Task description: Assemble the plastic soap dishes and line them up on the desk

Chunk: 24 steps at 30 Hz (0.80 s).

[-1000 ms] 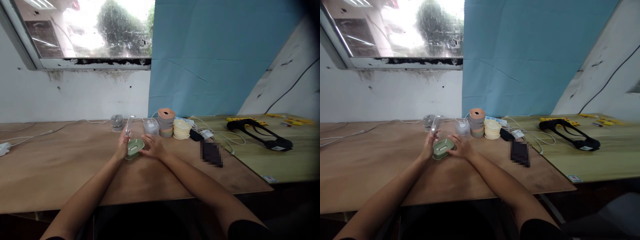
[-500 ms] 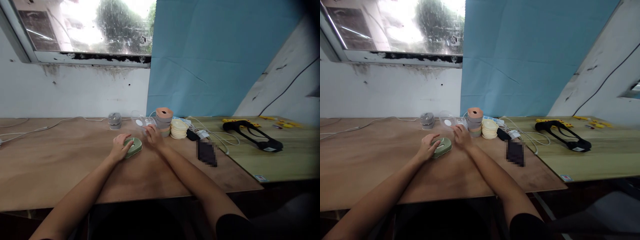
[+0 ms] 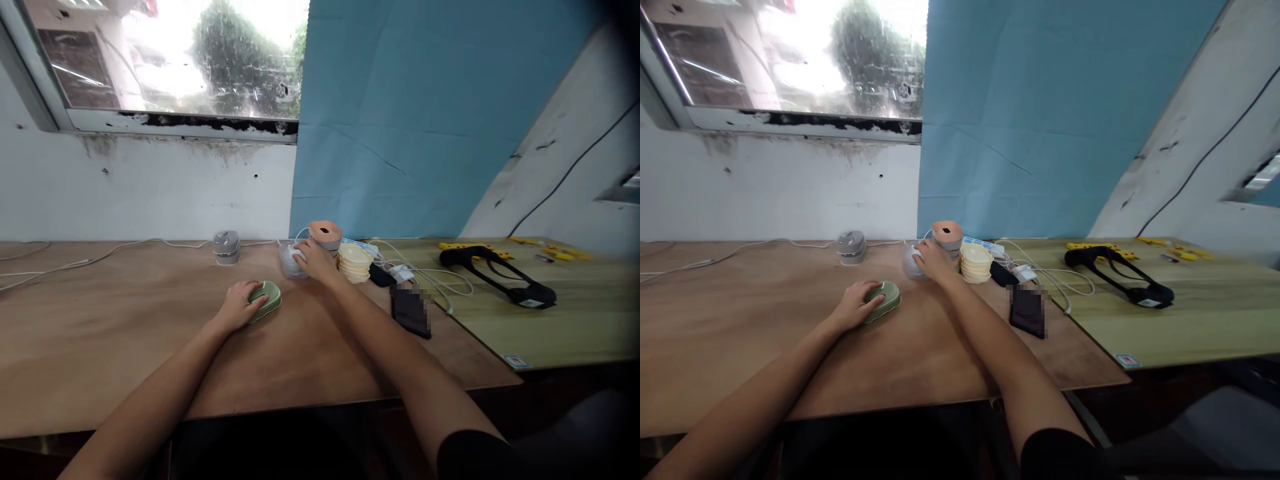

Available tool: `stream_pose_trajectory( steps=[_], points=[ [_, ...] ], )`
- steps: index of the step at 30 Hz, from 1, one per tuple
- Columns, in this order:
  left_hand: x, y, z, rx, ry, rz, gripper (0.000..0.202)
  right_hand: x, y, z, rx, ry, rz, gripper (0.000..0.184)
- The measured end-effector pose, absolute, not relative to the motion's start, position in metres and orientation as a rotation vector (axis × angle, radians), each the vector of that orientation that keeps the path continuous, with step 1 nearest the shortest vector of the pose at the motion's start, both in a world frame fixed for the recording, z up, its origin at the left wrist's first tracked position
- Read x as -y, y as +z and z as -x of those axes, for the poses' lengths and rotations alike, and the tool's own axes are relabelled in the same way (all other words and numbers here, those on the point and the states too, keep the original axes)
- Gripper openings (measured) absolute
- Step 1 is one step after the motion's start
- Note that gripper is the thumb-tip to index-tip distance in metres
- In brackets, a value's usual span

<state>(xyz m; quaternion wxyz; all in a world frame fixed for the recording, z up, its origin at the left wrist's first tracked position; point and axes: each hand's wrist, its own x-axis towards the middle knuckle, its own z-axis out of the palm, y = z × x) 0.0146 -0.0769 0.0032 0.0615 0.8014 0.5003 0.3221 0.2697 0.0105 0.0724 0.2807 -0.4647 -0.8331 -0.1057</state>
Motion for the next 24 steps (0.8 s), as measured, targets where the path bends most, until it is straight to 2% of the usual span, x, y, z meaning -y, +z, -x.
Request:
stream_pose_trajectory(
  steps=[5,10,20,24],
  points=[
    [0.08,0.007,-0.012,-1.472,0.971,-2.476,0.053,0.012,0.048,-0.264,2.118,-0.243,1.037,0.026],
    [0.084,0.007,-0.01,-1.534,0.813,-2.496,0.084,0.041,0.013,-0.256,2.379,-0.073,0.708,0.019],
    [0.093,0.017,-0.02,-1.508,1.043,-2.342,0.071,0.033,0.006,-0.258,2.14,0.084,0.831,0.036],
    [0.094,0.019,-0.02,-1.429,1.133,-2.279,0.07,0.037,0.005,-0.257,2.062,-0.014,0.853,0.026]
  ],
)
